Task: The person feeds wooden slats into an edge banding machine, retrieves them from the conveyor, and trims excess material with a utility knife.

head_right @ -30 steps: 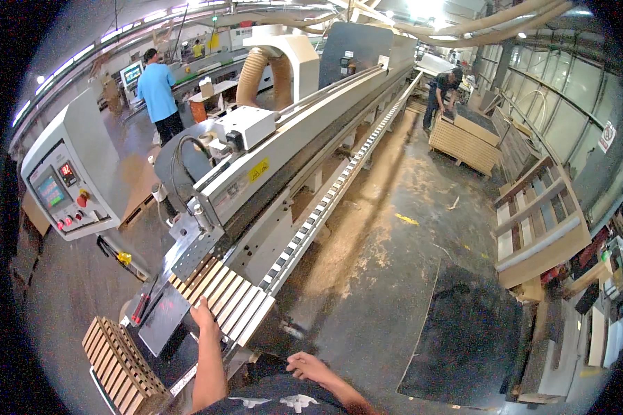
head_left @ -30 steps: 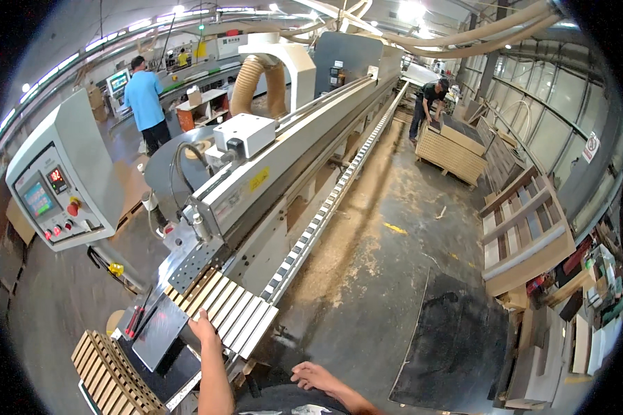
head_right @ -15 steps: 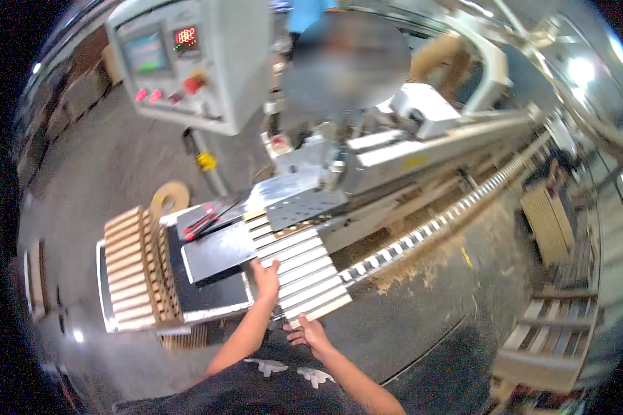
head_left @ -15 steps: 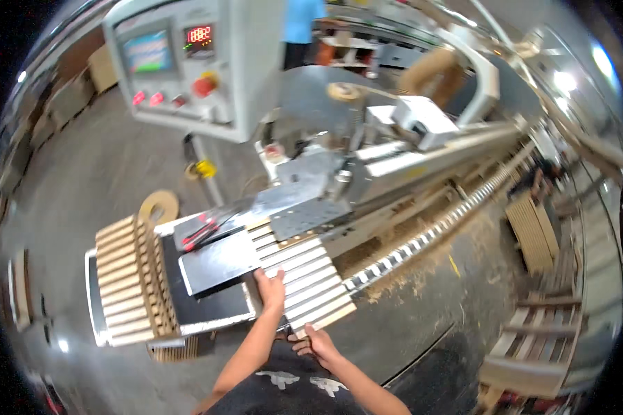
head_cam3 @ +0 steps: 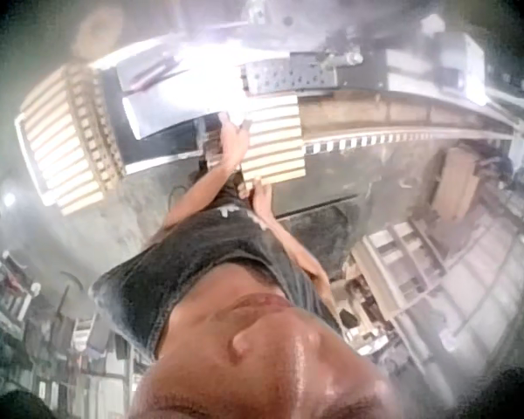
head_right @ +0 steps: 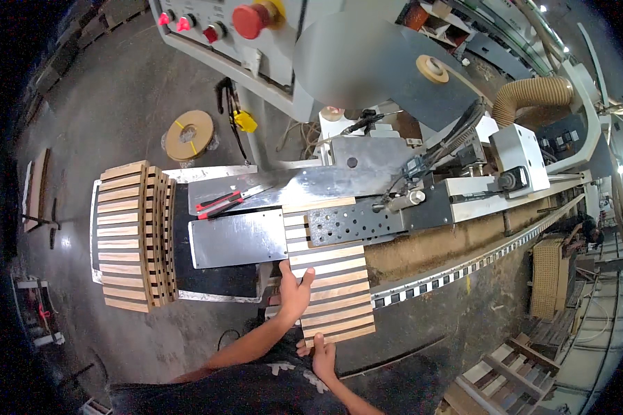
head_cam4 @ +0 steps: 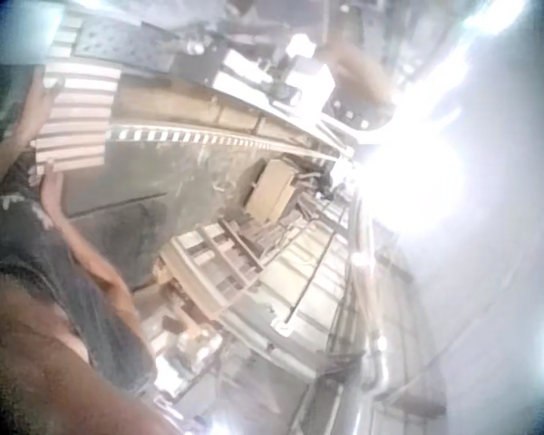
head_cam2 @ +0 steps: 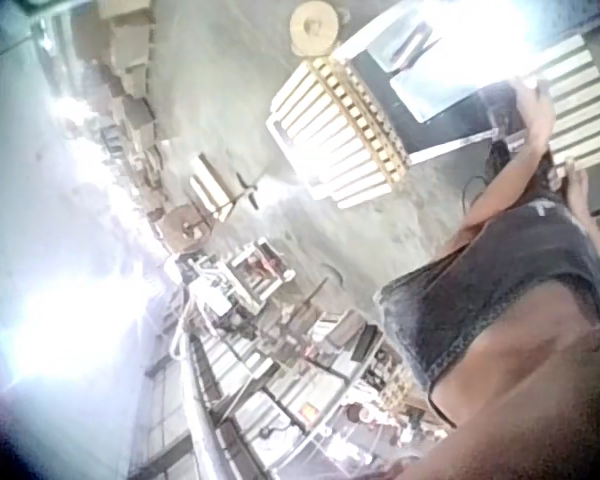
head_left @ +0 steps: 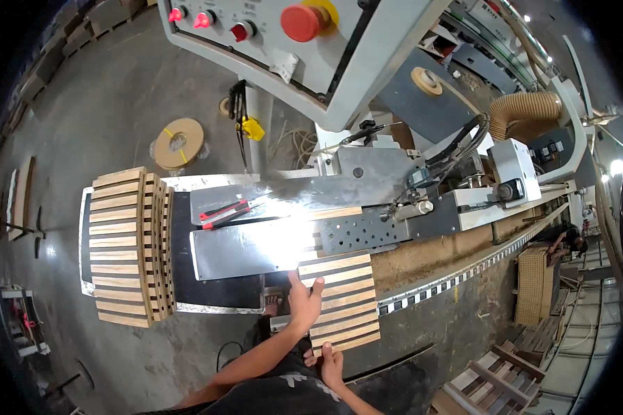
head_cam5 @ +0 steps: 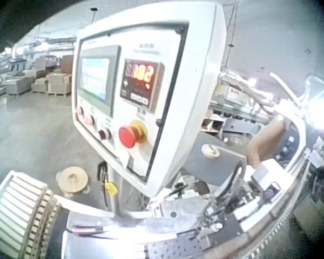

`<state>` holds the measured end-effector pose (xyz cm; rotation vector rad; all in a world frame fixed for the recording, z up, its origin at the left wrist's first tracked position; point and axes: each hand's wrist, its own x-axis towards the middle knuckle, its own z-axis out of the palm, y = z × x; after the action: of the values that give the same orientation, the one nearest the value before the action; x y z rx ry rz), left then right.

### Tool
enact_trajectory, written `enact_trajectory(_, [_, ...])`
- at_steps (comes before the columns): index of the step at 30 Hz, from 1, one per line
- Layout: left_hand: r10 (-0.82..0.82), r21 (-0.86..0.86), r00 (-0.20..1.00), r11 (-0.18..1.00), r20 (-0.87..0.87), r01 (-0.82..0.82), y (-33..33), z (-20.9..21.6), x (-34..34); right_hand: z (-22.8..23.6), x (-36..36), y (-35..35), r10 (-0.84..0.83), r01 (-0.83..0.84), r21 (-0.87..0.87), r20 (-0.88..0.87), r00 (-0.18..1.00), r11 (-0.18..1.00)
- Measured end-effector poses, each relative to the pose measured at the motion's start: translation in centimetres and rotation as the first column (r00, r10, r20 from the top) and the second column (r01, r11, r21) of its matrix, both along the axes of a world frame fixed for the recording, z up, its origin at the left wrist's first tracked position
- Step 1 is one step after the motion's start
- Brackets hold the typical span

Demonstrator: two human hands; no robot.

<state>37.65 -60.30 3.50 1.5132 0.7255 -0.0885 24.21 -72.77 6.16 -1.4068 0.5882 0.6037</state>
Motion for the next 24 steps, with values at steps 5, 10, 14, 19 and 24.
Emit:
enact_trajectory(5, [0.006,0.092,0.988,0.996,0.156,-0.02,-1.9,-0.3,1.0,-0.1,0.7,-2.0,-0.018,0.02,0.036,-0.056,0.998,0.999])
enact_trajectory(10, [0.027,0.027,0.983,0.999,0.184,-0.033,-3.8,0.2,1.9,-0.6,1.3,-4.1,0.014,-0.048,-0.251,-0.134,0.991,0.967])
enact_trajectory(14, [0.025,0.042,0.979,0.999,0.204,-0.034,-5.1,0.4,2.6,-0.8,1.9,-5.7,0.066,-0.075,-0.188,-0.053,0.996,0.979])
enact_trajectory(19, [-0.016,-0.036,0.985,0.999,0.173,0.023,-6.9,0.0,3.3,-2.1,2.2,-7.8,-0.032,0.032,0.027,-0.012,0.999,0.999])
enact_trajectory(24, [-0.065,0.022,0.978,0.998,0.197,0.062,-9.3,-0.6,4.6,-3.5,2.5,-10.0,-0.019,0.043,-0.139,0.171,0.985,0.989])
